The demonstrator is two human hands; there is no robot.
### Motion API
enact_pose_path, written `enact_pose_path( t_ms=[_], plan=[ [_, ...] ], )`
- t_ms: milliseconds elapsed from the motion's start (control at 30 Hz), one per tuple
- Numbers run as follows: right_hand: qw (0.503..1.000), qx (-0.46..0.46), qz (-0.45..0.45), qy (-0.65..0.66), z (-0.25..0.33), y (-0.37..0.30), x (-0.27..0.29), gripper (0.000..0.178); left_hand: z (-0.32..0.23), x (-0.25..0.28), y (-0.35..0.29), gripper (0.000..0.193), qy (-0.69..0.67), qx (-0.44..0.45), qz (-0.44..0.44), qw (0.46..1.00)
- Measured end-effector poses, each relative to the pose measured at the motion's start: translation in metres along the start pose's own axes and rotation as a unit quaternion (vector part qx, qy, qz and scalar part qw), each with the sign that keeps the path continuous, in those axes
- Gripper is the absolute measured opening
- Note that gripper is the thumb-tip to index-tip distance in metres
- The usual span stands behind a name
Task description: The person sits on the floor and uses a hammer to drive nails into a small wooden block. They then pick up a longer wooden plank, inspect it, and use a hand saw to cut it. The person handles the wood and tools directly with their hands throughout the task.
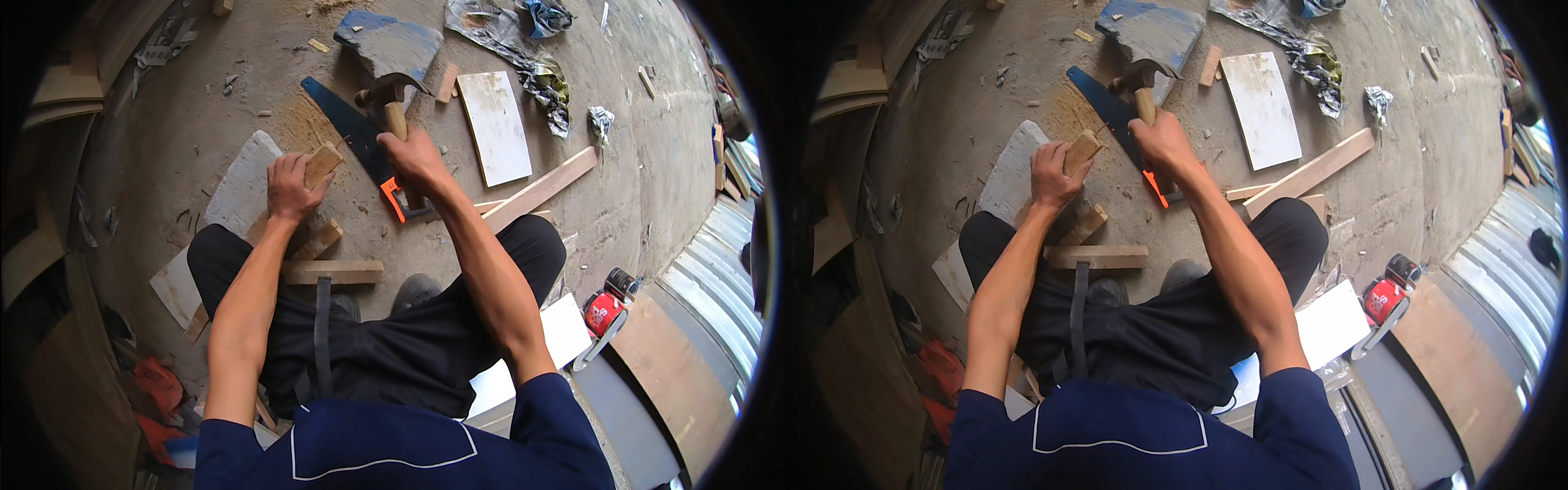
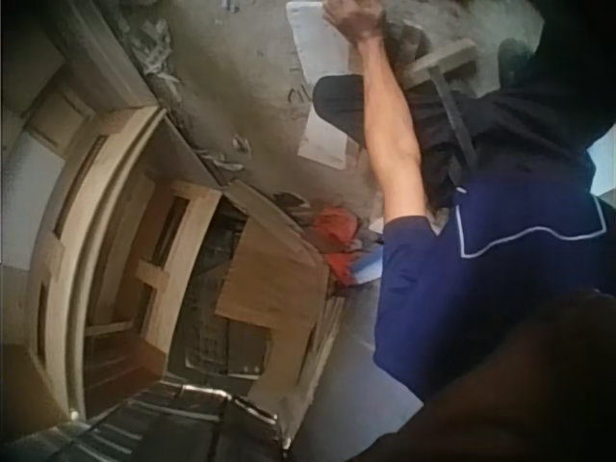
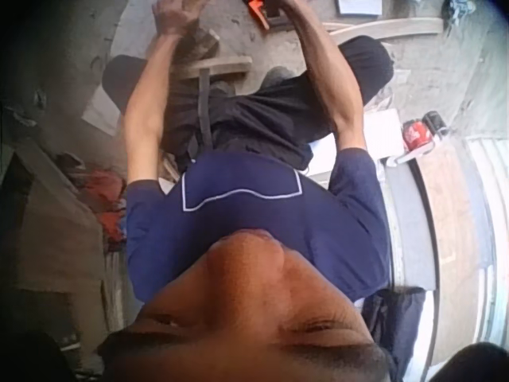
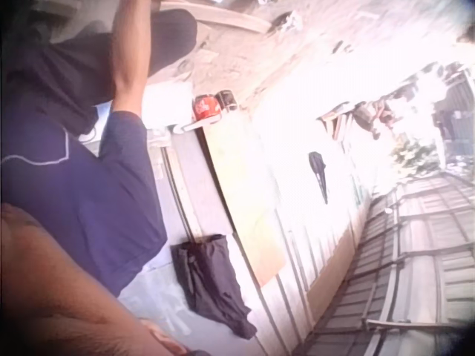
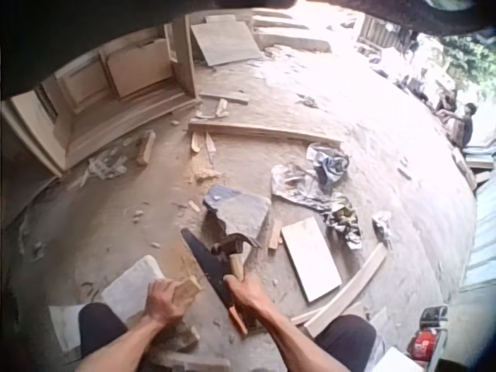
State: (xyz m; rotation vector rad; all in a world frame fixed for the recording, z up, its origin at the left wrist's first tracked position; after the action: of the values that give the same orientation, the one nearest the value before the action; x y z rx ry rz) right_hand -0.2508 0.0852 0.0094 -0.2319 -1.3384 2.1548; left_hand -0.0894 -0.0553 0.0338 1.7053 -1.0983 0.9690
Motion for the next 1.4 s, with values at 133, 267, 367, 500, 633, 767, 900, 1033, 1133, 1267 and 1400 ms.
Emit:
enact_pose_path(
  t_ms=[133, 267, 367, 500, 633, 767, 900, 1033, 1133, 1267, 1400],
  plan=[
    [0.973, 0.098, -0.040, -0.205, -0.022, 0.033, -0.019, 0.026, -0.008, -0.004, 0.006, 0.047, 0.007, -0.023, -0.008, 1.000],
    [0.985, 0.089, 0.034, -0.145, 0.001, -0.022, -0.024, 0.024, -0.003, -0.001, -0.004, 0.046, 0.030, -0.023, -0.011, 0.999],
    [0.990, 0.058, -0.001, -0.129, -0.003, -0.043, -0.003, 0.030, -0.003, -0.003, -0.002, 0.046, 0.035, -0.020, -0.005, 0.999],
    [0.984, 0.074, -0.042, -0.155, -0.010, -0.059, 0.021, 0.030, -0.003, -0.006, -0.003, 0.047, 0.041, -0.004, 0.007, 0.999],
    [0.982, 0.084, -0.042, -0.162, -0.014, -0.071, 0.032, 0.031, 0.008, -0.006, -0.005, 0.048, 0.028, 0.017, -0.006, 0.999],
    [0.981, 0.080, -0.056, -0.170, -0.019, -0.087, 0.039, 0.031, 0.028, 0.000, -0.008, 0.049, -0.037, 0.131, 0.036, 0.990],
    [0.980, 0.087, -0.062, -0.168, -0.017, -0.101, 0.041, 0.031, 0.049, 0.000, -0.008, 0.051, -0.196, 0.169, 0.087, 0.962],
    [0.977, 0.110, -0.072, -0.170, -0.009, -0.112, 0.036, 0.035, 0.074, -0.003, -0.010, 0.054, -0.258, 0.153, 0.118, 0.947],
    [0.977, 0.097, -0.065, -0.179, -0.011, -0.117, 0.029, 0.035, 0.060, 0.000, -0.011, 0.055, -0.278, 0.148, 0.133, 0.940],
    [0.974, 0.092, -0.080, -0.193, -0.009, -0.124, 0.021, 0.034, 0.046, 0.009, -0.010, 0.056, -0.304, 0.157, 0.167, 0.925],
    [0.969, 0.096, -0.090, -0.209, -0.011, -0.129, 0.012, 0.035, 0.049, 0.008, -0.015, 0.057, -0.328, 0.164, 0.185, 0.912]
  ],
)
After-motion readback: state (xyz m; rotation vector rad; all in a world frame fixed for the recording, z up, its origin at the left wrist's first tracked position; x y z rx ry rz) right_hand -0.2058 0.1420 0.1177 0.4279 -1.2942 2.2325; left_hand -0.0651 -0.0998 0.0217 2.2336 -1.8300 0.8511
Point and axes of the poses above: each hand's wrist, its own y-axis towards the middle knuckle, its own x-axis out of the back of the hand, z = x × y, the point moved 10 cm from there along y, towards the middle knuckle, and after that the axes turned 14 degrees about -x, right-handed, at the moved point
